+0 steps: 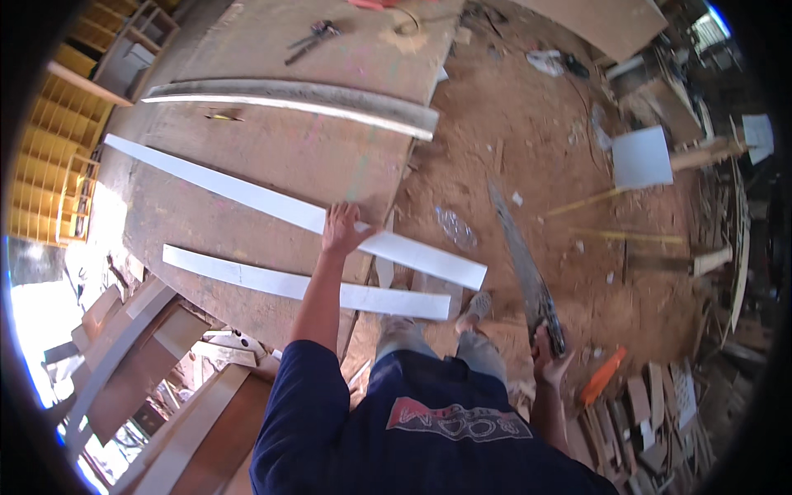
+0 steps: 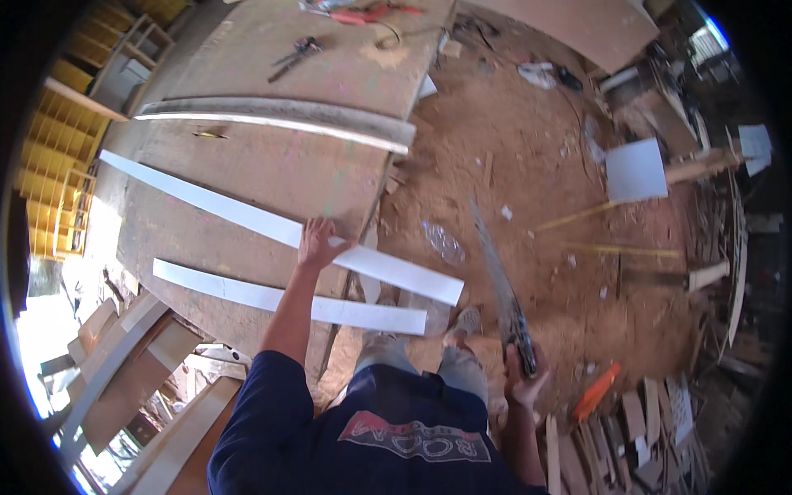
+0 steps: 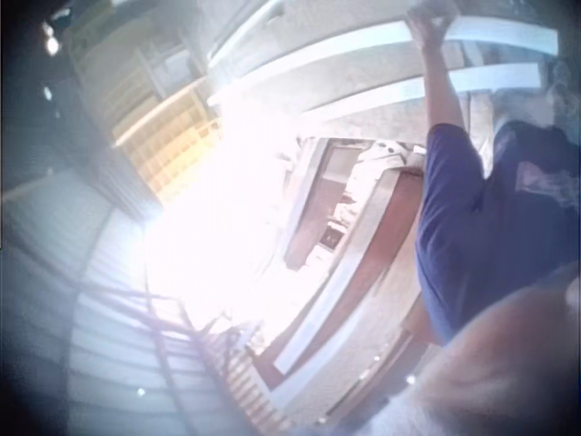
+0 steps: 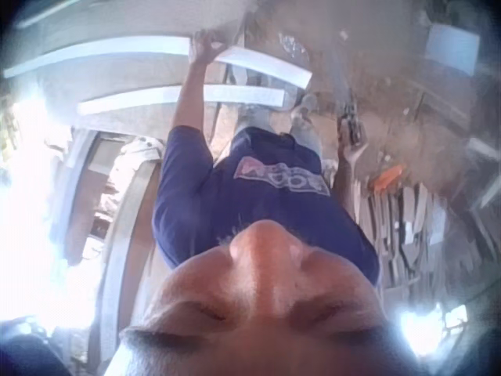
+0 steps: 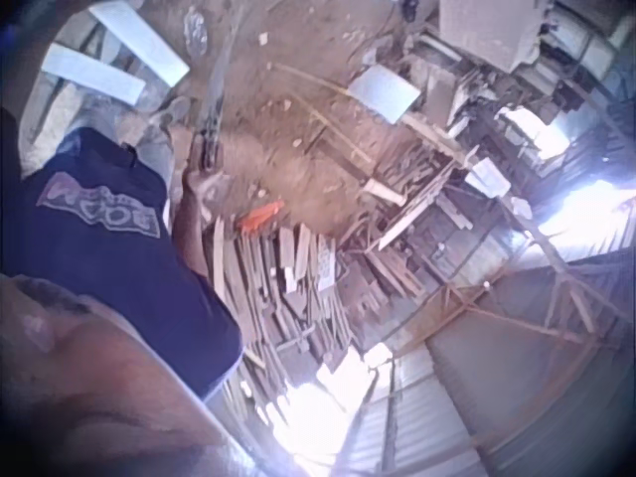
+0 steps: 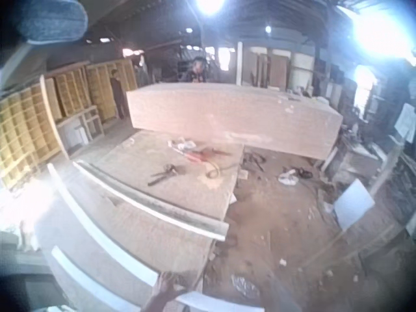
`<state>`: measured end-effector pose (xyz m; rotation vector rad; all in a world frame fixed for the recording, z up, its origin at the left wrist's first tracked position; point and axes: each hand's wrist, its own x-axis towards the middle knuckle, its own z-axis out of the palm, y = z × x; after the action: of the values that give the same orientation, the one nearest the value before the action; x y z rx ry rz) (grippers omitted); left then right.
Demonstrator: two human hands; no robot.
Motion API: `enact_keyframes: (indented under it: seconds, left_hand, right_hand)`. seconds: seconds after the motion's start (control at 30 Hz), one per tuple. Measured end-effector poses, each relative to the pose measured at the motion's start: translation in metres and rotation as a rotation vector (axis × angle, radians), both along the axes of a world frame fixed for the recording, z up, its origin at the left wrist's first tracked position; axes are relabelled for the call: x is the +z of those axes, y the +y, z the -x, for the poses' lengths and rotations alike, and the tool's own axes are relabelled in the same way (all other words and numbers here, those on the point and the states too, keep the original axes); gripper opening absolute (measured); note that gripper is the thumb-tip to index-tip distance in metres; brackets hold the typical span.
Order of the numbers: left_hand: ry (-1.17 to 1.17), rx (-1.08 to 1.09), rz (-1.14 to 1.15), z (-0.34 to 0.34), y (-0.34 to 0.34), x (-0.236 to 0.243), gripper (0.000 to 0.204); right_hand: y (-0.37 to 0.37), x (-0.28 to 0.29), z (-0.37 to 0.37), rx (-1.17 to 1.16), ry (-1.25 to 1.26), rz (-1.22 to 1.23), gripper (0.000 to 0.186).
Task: The person fits a thin wood strip along the edge of a curved wooden structure, marks it using a square and a pencil, and then saws the strip using a hand saw.
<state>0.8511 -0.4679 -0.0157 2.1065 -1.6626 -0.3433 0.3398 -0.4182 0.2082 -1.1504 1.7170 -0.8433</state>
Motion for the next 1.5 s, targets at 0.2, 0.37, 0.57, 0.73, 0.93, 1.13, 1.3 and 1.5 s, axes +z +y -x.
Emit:
enact_keyframes:
  seconds: [0.2,0.37,0.57,0.73,0.93,1.13,1.3,1.5]
  left_hand:
    - [-0.075,0.036,0.169,0.003,0.007,-0.003,0.059]
    - [-0.049,0.012,0.176,-0.007,0.002,-0.004,0.059]
    - [-0.130,0.026,0.162,-0.033,0.006,-0.005,0.055]
    - [-0.158,-0.209,0.362,-0.011,-0.010,-0.005,0.036]
    - [0.054,-0.452,0.222,0.027,-0.020,-0.011,0.029]
    - [0.004,-0.418,0.265,0.017,-0.018,-0.023,0.036]
    - [-0.106,-0.388,0.374,0.021,-0.020,-0.026,0.037]
    - [-0.142,-0.372,0.259,0.024,-0.016,-0.015,0.050]
  right_hand:
    - [0.055,0.012,-0.061,0.078,-0.037,0.001,0.014]
    - [0.089,0.016,-0.082,0.062,0.000,-0.028,0.018]
    - [0.129,0.000,-0.083,0.054,-0.015,0.026,0.025]
    - [0.156,-0.009,-0.120,-0.042,-0.168,0.026,0.027]
    - [0.200,-0.014,-0.152,-0.037,-0.187,0.119,0.027]
    - [0.254,-0.011,-0.181,-0.005,-0.153,0.113,0.028]
    - [0.280,-0.001,-0.216,-0.080,-0.203,0.074,0.028]
    - [0.288,-0.013,-0.248,-0.121,-0.188,0.069,0.027]
